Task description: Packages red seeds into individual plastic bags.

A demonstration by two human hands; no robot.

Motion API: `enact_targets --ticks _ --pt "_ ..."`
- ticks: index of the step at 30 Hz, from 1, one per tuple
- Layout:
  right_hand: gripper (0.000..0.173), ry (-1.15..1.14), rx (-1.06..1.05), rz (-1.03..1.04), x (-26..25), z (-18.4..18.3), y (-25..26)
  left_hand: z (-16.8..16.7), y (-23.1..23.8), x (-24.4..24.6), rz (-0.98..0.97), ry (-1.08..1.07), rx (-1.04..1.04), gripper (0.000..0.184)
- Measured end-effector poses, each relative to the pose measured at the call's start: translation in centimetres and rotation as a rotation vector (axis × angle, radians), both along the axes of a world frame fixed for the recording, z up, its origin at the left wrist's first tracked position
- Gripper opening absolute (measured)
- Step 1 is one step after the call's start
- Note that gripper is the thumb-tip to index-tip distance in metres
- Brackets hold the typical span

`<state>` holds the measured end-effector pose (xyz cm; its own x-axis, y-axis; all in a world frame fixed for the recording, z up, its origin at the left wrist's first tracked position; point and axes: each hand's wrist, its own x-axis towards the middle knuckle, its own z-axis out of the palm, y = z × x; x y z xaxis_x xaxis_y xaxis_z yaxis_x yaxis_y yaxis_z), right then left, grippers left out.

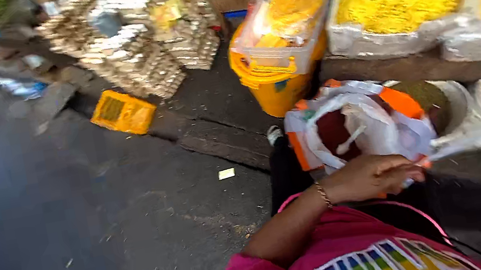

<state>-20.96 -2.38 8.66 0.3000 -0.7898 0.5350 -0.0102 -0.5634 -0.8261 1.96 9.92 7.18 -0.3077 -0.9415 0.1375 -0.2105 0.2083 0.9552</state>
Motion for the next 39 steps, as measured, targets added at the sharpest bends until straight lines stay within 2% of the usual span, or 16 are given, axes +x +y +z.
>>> enact_targets --ticks 3,7,13,17,21,26,28,32,33,36,39 --pt "0.010 0.038 -0.132 -0.017 -0.7 2.1 0.1 -1.7 -0.3 0.1 -0.176 -0.023 0.155 0.033" --pt "0.012 0.026 -0.133 -0.068 -2.9 4.1 0.0 -3.0 -0.9 0.0 -0.313 -0.035 0.266 0.032" --pt "0.012 0.000 -0.069 -0.157 -4.4 5.1 -1.6 -4.7 -1.6 0.4 -0.339 -0.074 0.318 0.029" --pt "0.017 0.215 0.025 -0.269 -3.8 4.1 -5.0 -5.5 -1.8 0.8 -0.291 -0.097 0.352 0.030" --pt "0.026 0.540 0.195 -0.420 -3.1 0.0 -10.1 -5.3 -2.0 1.1 -0.228 -0.074 0.387 0.030" --pt "0.028 0.583 0.339 -0.477 -2.7 -10.7 -14.8 -5.3 -2.5 1.5 -0.145 -0.018 0.378 0.028" --pt "0.029 0.608 0.448 -0.427 -2.9 -15.7 -15.4 -5.5 -2.7 1.6 -0.130 -0.014 0.368 0.028" --pt "0.031 0.836 0.709 -0.220 -3.3 -25.7 -14.9 -5.8 -3.2 1.9 -0.132 -0.015 0.377 0.027" --pt "0.031 0.887 0.776 -0.175 -3.2 -27.2 -14.5 -5.9 -3.4 2.0 -0.128 -0.017 0.388 0.027" --pt "0.031 0.872 0.857 -0.212 -3.2 -28.8 -13.6 -6.5 -4.1 2.3 -0.106 -0.017 0.433 0.027" --pt "0.032 0.809 0.921 -0.417 -3.7 -26.9 -13.7 -7.0 -5.1 2.2 -0.090 -0.013 0.477 0.026"
